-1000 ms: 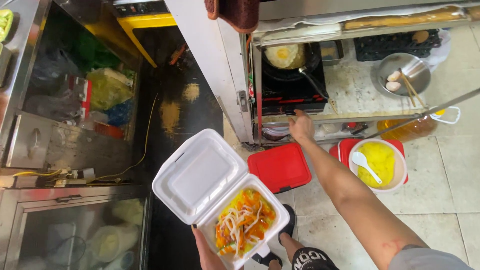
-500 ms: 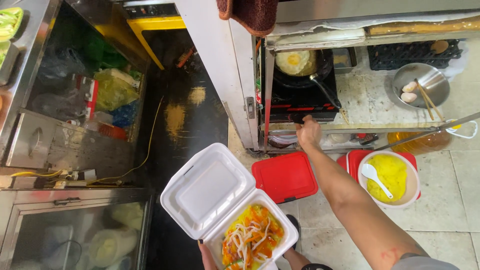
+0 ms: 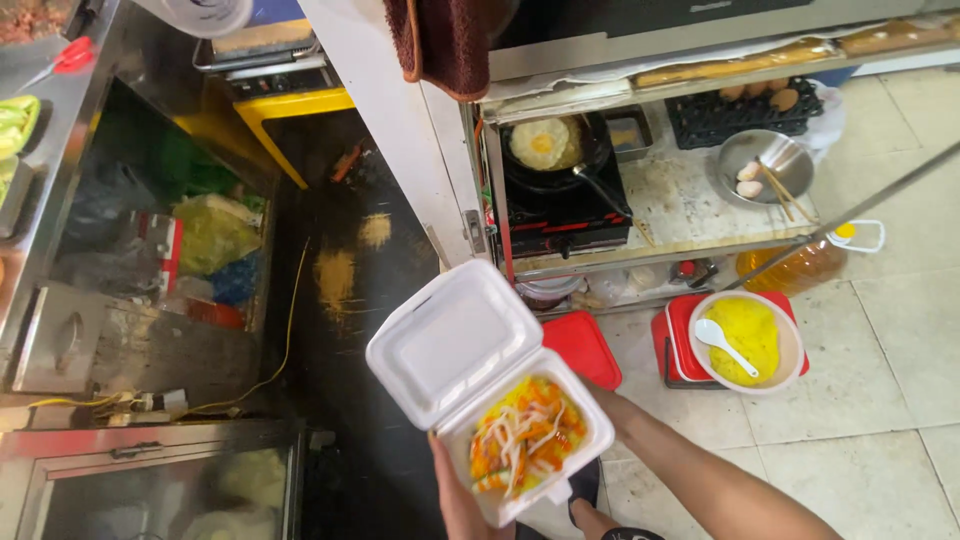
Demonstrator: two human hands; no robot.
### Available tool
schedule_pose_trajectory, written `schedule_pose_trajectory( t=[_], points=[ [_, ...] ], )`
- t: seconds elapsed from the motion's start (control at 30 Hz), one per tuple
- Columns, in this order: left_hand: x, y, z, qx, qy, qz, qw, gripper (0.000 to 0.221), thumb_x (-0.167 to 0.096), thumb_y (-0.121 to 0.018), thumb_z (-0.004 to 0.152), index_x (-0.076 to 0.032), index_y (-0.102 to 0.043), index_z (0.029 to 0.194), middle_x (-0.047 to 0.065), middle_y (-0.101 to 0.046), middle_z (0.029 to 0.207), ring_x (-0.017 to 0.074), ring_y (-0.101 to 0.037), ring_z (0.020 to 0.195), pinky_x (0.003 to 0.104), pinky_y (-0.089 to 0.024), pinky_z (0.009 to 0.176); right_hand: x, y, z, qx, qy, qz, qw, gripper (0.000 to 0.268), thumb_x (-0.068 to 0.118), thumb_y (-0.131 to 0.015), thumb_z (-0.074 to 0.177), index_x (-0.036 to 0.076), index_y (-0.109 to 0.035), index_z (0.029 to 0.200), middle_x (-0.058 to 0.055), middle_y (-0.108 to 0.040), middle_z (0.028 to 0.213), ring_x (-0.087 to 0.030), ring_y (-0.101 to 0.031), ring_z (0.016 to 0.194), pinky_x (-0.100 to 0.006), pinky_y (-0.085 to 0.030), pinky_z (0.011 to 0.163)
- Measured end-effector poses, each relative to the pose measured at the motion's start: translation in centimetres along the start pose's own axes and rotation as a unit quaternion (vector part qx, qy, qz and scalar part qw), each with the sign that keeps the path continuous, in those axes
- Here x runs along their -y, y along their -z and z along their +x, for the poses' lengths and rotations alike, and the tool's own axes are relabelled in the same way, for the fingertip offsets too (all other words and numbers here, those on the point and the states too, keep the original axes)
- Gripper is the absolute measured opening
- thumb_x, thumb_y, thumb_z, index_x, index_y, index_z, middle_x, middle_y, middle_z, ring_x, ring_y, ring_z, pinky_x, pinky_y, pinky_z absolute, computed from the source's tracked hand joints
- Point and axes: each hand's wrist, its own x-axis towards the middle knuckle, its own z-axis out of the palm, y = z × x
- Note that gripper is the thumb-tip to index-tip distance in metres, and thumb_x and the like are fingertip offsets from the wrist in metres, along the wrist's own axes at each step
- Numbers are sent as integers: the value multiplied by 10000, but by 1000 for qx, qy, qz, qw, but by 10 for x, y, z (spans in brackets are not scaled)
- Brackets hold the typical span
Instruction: Preparing a food order in a styrofoam container by adding mashed ingredients, slicing cucumbers, adding sauce, and topping it with a fried egg.
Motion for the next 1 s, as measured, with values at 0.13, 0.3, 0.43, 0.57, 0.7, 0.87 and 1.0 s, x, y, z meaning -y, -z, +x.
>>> schedule_pose_trajectory(
  t=[0.13, 0.3, 0.43, 0.57, 0.7, 0.87, 1.0],
  points=[
    [-35, -102, 18, 16, 13, 10, 1000, 741, -636, -338, 970, -128, -473, 1494, 146, -615, 1398, 301, -643, 1211, 484, -539, 983, 16, -24, -37, -49, 23, -23, 998, 403, 321, -584, 1033, 26, -655, 1299, -114, -740, 1145, -193, -680, 978, -378, -563, 833],
    [-22, -114, 15, 72, 36, 47, 996, 691, -585, -352, 988, -142, -462, 1506, 117, -608, 1430, 278, -636, 1256, 456, -531, 1025, 50, -40, -96, -116, 45, -56, 991, 436, 308, -617, 1006, 51, -612, 1359, -125, -720, 1174, -200, -655, 975, -383, -536, 829],
    [-17, -125, 11, 60, 49, 70, 994, 656, -567, -347, 987, -181, -456, 1506, 85, -608, 1429, 252, -623, 1276, 444, -521, 1041, 79, -49, -126, -162, 57, -78, 982, 484, 297, -643, 985, 70, -577, 1407, -134, -703, 1198, -206, -635, 973, -386, -514, 825],
    [-19, -124, 22, 85, 25, 37, 995, 671, -562, -355, 999, -142, -461, 1511, 86, -607, 1434, 256, -615, 1279, 435, -508, 1049, 111, -23, -124, -200, 69, -103, 972, 544, 287, -669, 964, 90, -541, 1455, -143, -687, 1221, -211, -615, 971, -390, -493, 822],
    [-21, -124, 38, 58, -3, 19, 998, 684, -567, -359, 998, -123, -466, 1508, 95, -615, 1425, 266, -618, 1275, 442, -504, 1047, 157, 35, -65, -268, 103, -220, 933, 524, 332, -681, 971, 98, -569, 1426, -141, -724, 1129, -247, -654, 897, -401, -520, 744],
    [5, -122, 72, 16, -14, -5, 1000, 678, -565, -362, 986, -144, -459, 1509, 84, -623, 1417, 268, -619, 1274, 438, -503, 1044, 230, 105, 49, -391, 239, -545, 702, 493, 475, -718, 956, 100, -702, 1276, -189, -756, 1042, -353, -733, 941, -460, -579, 807],
    [30, -130, 94, 6, -6, -40, 999, 691, -564, -375, 988, -134, -437, 1524, 92, -610, 1438, 264, -621, 1279, 427, -504, 1050, 278, 101, 102, -388, 131, -637, 653, 460, 458, -675, 952, 112, -703, 1253, -211, -734, 1026, -408, -703, 951, -526, -555, 811]
  ],
)
